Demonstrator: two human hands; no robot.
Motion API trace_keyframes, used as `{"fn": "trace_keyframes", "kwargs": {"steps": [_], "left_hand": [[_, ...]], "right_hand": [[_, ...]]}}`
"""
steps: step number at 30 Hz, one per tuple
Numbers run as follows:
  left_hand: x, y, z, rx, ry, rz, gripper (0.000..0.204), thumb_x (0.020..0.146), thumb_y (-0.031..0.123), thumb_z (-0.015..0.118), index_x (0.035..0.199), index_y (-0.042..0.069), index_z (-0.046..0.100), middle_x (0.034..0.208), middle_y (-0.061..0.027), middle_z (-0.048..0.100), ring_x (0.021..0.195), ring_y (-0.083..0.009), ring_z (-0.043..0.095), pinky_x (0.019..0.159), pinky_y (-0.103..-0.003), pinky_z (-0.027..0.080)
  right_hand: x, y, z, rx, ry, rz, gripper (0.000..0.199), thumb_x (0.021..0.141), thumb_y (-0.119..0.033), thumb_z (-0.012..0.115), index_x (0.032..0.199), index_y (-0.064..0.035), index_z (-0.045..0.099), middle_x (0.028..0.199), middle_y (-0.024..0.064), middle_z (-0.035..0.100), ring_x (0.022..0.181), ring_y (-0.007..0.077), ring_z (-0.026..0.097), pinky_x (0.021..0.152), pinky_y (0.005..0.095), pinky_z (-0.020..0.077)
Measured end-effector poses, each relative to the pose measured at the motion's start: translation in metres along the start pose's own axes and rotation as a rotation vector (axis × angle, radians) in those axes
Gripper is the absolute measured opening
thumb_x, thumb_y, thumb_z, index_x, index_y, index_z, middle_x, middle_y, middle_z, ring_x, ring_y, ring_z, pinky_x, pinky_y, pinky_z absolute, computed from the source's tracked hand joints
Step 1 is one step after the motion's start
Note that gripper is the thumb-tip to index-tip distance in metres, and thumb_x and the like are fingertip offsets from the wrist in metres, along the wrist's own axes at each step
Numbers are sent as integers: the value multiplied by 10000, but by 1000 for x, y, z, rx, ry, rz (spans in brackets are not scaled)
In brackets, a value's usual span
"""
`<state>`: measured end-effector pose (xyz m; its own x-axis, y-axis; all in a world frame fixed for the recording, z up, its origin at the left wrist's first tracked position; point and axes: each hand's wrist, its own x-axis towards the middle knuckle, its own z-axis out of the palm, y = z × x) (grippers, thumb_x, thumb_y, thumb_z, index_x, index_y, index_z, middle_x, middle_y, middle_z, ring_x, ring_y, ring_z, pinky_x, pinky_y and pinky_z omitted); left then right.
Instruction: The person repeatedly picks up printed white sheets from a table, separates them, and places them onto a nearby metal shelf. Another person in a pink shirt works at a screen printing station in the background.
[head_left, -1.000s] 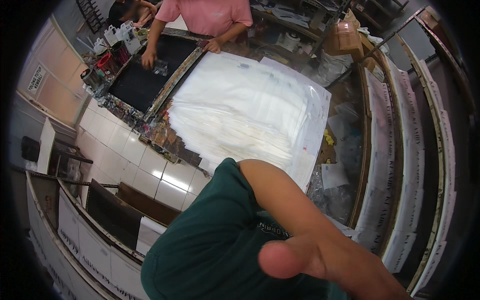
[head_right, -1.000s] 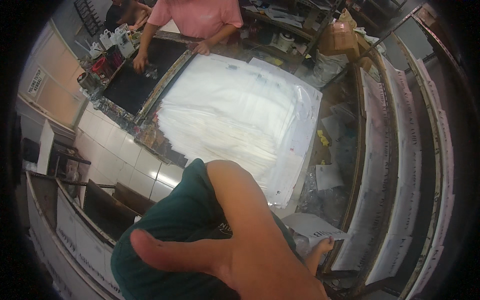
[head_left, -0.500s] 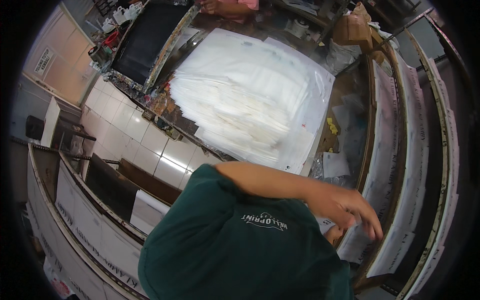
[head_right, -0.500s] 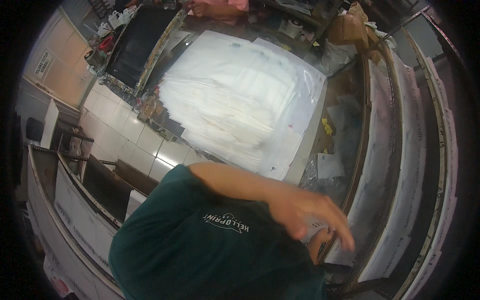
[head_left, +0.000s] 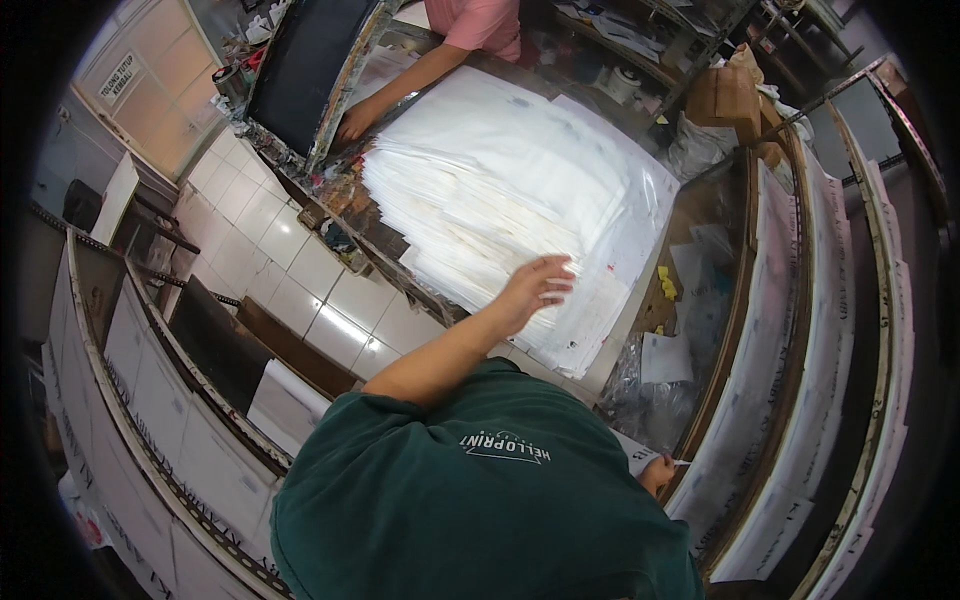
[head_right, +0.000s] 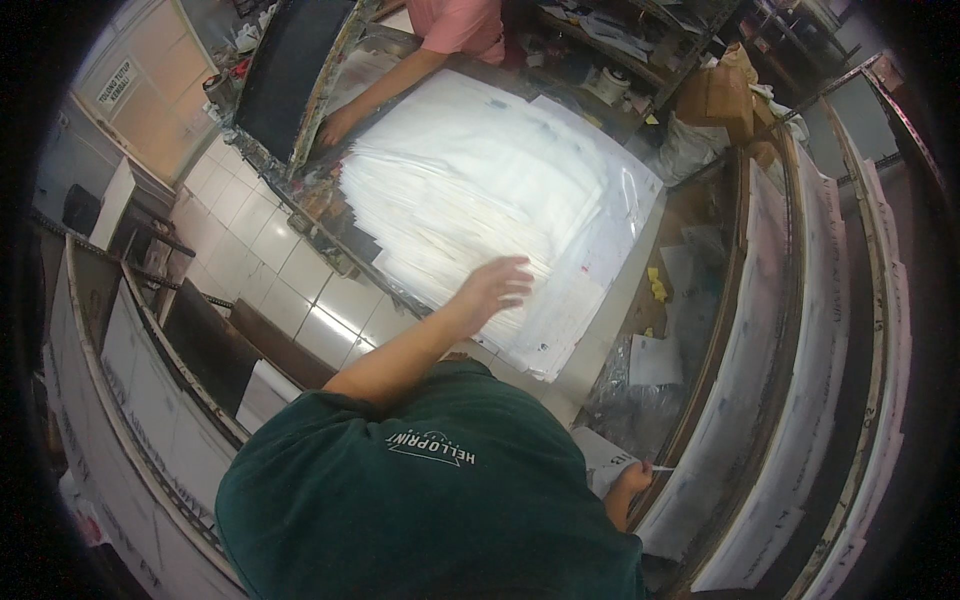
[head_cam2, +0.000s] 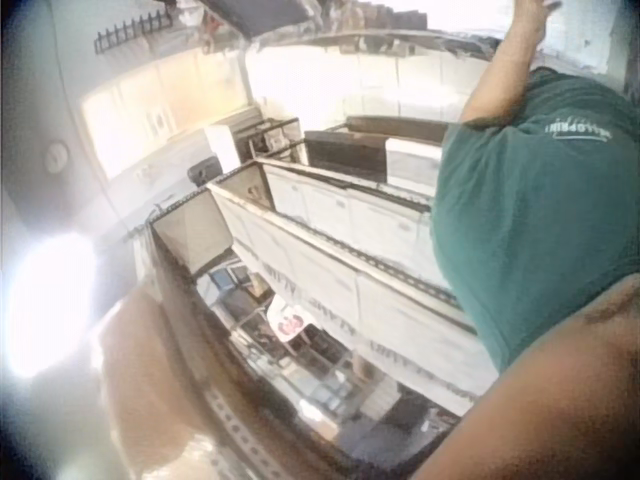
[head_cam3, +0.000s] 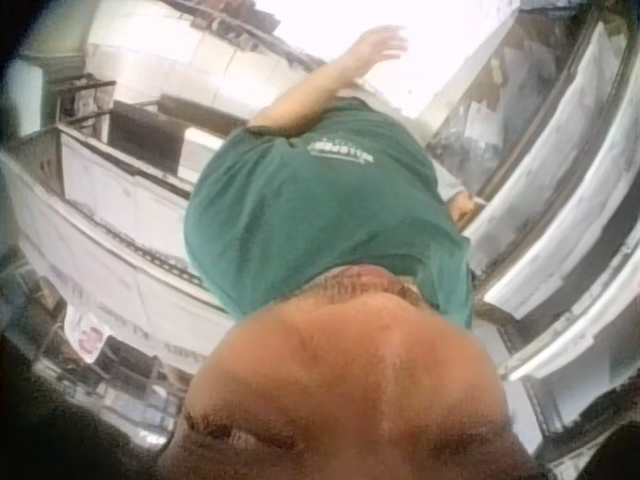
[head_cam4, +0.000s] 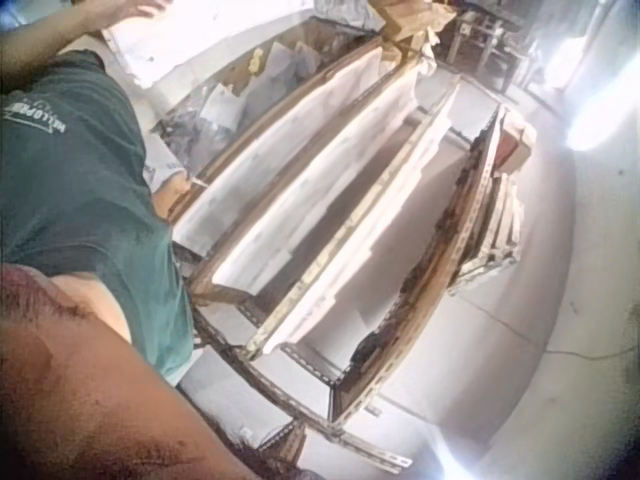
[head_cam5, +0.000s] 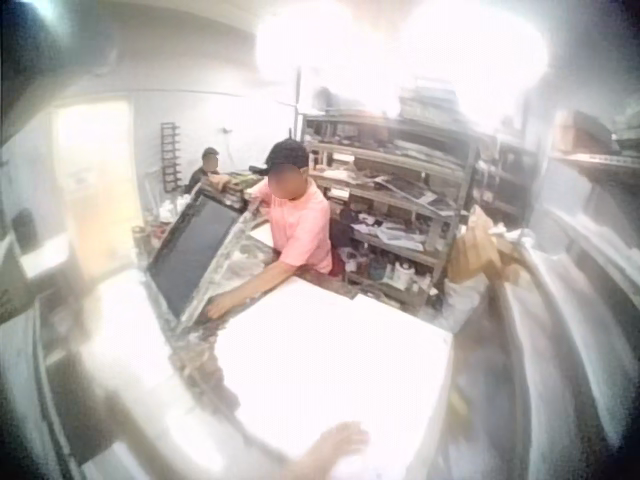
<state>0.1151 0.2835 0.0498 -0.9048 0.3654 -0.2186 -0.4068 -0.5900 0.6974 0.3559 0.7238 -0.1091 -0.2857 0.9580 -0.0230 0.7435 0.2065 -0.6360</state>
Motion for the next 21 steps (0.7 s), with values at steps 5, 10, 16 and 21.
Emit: {"fn": "trace_keyframes", "kwargs": {"steps": [5, 10, 16, 21], "left_hand": [[46, 35, -42, -375, 208, 223, 440, 847, 330, 512, 1192, 74, 414, 1141, -97, 436, 1005, -183, 453, 838, -278, 405], [98, 70, -100, -562, 329, 421, 640, 778, 317, 627, 1251, 37, 301, 1097, -130, 396, 890, -172, 471, 746, -235, 456], [177, 102, -167, -794, 478, 486, 1022, 662, 378, 732, 1303, -22, 44, 1055, -155, 366, 793, -151, 471, 673, -198, 486], [256, 108, -205, -792, 533, 465, 860, 722, 384, 672, 1285, -41, 180, 1131, -176, 378, 864, -184, 532, 703, -164, 502]], "right_hand": [[15, 3, 17, 53, 7, -41, 361, 665, -55, 438, 976, 55, 584, 976, 209, 590, 946, 320, 551, 868, 360, 388], [-7, -31, 15, 73, 18, 12, 357, 670, -45, 440, 986, 29, 589, 981, 197, 593, 919, 314, 564, 832, 364, 418], [-24, -35, -9, 125, 49, 25, 365, 674, -15, 441, 1008, 24, 580, 988, 198, 588, 895, 308, 574, 803, 358, 438], [-53, -55, -33, 145, 84, -44, 375, 669, 18, 426, 1015, 58, 565, 977, 199, 585, 890, 273, 571, 796, 328, 436]]}}
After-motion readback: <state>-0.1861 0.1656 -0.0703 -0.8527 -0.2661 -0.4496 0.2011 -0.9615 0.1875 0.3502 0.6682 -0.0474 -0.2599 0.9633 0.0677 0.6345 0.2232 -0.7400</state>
